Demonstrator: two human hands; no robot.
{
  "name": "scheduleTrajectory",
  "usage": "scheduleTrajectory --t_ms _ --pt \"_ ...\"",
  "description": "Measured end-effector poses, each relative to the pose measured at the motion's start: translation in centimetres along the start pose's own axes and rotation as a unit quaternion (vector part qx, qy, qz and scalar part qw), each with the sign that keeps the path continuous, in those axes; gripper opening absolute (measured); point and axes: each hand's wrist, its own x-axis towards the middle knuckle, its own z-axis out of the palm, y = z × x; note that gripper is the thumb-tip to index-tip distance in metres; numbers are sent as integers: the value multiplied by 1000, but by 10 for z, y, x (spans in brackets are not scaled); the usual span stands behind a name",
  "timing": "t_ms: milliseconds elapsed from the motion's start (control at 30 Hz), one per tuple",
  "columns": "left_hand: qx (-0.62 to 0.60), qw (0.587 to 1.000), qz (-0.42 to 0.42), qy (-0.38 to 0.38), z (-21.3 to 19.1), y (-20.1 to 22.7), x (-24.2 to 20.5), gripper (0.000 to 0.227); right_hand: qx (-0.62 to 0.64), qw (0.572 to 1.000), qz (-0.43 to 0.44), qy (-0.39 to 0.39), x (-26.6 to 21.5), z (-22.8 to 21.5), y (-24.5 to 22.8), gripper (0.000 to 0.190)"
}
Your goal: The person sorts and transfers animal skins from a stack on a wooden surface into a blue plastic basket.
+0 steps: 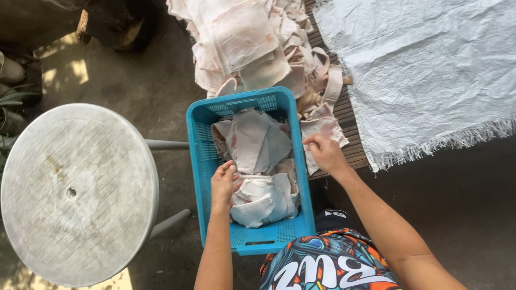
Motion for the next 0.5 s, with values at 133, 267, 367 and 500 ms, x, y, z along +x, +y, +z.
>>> scheduleTrajectory --t_ms 133,267,367,500 --pt "-6 1000 6 -2 -15 -11 12 39 -25 989 -109 -91 -23 54 -46 26" --pt "-9 1000 -8 3 -26 -13 17 38 77 985 -8 -154 10 120 -26 43" --pt "-25 1000 -8 -11 -30 -19 21 38 230 954 145 -130 44 166 -1 63" --pt "-41 998 -17 -33 -35 -21 30 39 288 920 259 -52 85 215 25 66"
